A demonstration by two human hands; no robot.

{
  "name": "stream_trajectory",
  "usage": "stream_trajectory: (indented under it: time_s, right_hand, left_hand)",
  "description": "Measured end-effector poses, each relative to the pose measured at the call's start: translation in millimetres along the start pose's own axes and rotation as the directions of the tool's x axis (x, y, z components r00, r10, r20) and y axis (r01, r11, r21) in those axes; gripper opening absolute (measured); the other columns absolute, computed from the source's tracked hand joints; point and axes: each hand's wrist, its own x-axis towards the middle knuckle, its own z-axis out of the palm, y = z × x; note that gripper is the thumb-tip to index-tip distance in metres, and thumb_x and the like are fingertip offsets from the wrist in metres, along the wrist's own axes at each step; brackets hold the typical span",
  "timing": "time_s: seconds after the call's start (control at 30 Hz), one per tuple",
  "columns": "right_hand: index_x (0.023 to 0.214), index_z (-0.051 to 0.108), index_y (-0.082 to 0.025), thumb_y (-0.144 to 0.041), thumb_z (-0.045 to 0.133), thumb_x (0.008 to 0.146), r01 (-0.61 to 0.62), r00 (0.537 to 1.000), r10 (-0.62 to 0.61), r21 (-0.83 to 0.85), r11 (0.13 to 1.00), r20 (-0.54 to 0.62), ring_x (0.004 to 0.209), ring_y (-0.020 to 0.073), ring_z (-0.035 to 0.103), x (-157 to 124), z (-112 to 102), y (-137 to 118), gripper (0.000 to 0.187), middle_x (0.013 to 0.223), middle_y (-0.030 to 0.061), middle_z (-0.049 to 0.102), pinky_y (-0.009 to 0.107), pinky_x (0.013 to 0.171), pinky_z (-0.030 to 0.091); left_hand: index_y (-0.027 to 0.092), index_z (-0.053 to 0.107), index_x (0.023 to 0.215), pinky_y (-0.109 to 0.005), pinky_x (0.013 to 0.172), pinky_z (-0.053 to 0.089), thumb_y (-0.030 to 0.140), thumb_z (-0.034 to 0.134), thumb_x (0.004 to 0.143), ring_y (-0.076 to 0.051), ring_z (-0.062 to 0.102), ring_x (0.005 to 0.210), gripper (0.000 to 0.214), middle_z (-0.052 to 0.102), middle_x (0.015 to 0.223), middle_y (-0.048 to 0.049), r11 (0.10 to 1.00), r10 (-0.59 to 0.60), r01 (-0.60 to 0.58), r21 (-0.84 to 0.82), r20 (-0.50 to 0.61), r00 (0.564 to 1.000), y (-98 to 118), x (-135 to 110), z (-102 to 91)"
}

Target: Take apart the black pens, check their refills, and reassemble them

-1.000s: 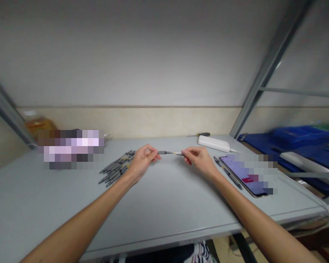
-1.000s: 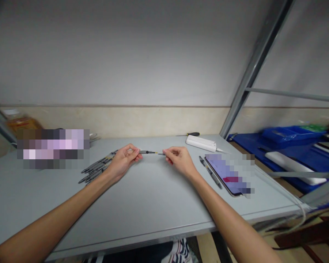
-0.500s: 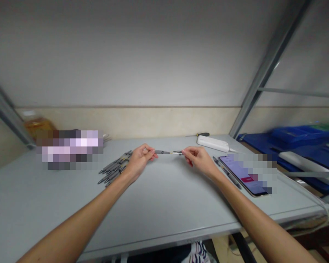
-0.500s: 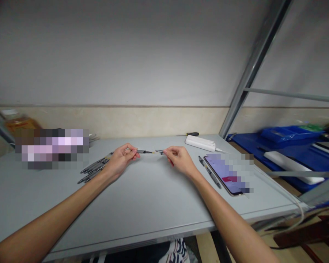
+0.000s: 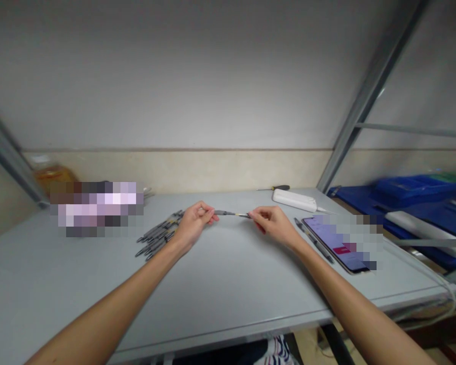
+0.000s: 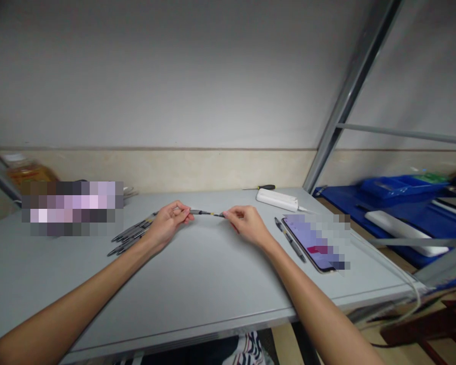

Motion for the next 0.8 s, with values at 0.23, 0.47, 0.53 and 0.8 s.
stream_trajectory:
  time_s: [0.23,0.47,0.53,0.8]
  right_hand:
    - [0.085,0.063,-0.013,-0.049,0.055,0.075,0.016,0.999,-0.015,0.045,0.999,-0.034,0.046,0.01,0.046,-0.2,0.1,-1.0,0.038,0.057,-0.0006,0.053,0.021,0.043,0.034]
    - [0.075,0.065,-0.013,-0.044,0.055,0.077,0.064,0.996,-0.066,-0.029,0.998,-0.055,0.044,0.0086,0.042,-0.4,-0.2,0.0,0.033,0.053,-0.0012,0.051,0.022,0.045,0.035]
    - [0.06,0.061,-0.013,-0.049,0.043,0.083,0.026,0.999,-0.027,-0.061,0.998,-0.018,0.039,0.0081,0.037,-1.4,0.2,-0.6,0.046,0.043,-0.0023,0.043,0.022,0.043,0.031]
    - [0.104,0.061,-0.016,-0.038,0.066,0.068,0.167,0.977,-0.173,-0.056,0.984,-0.123,0.057,0.0114,0.052,-0.6,1.6,2.6,0.042,0.075,0.0025,0.059,0.022,0.05,0.039]
  left_hand:
    - [0.015,0.051,0.07,-0.021,0.058,0.037,0.035,0.068,0.066,-0.008,0.05,0.054,0.026,0.064,0.061,-0.0016,0.999,-0.004,0.004,-0.032,-0.001,1.0,0.2,0.7,0.7]
    - [0.016,0.05,0.065,-0.02,0.055,0.036,0.033,0.072,0.059,-0.007,0.048,0.051,0.028,0.062,0.057,-0.0007,0.988,-0.09,0.088,-0.129,-0.009,0.996,5.9,-2.4,3.8]
    - [0.016,0.05,0.065,-0.02,0.055,0.036,0.034,0.072,0.059,-0.007,0.048,0.051,0.029,0.063,0.057,-0.0014,0.991,-0.078,0.077,-0.11,-0.003,0.997,6.1,-3.1,5.0]
    - [0.015,0.05,0.064,-0.019,0.053,0.035,0.031,0.069,0.062,-0.006,0.047,0.05,0.024,0.061,0.056,0.0002,0.985,-0.106,0.102,-0.137,-0.017,0.994,4.2,-0.2,3.0]
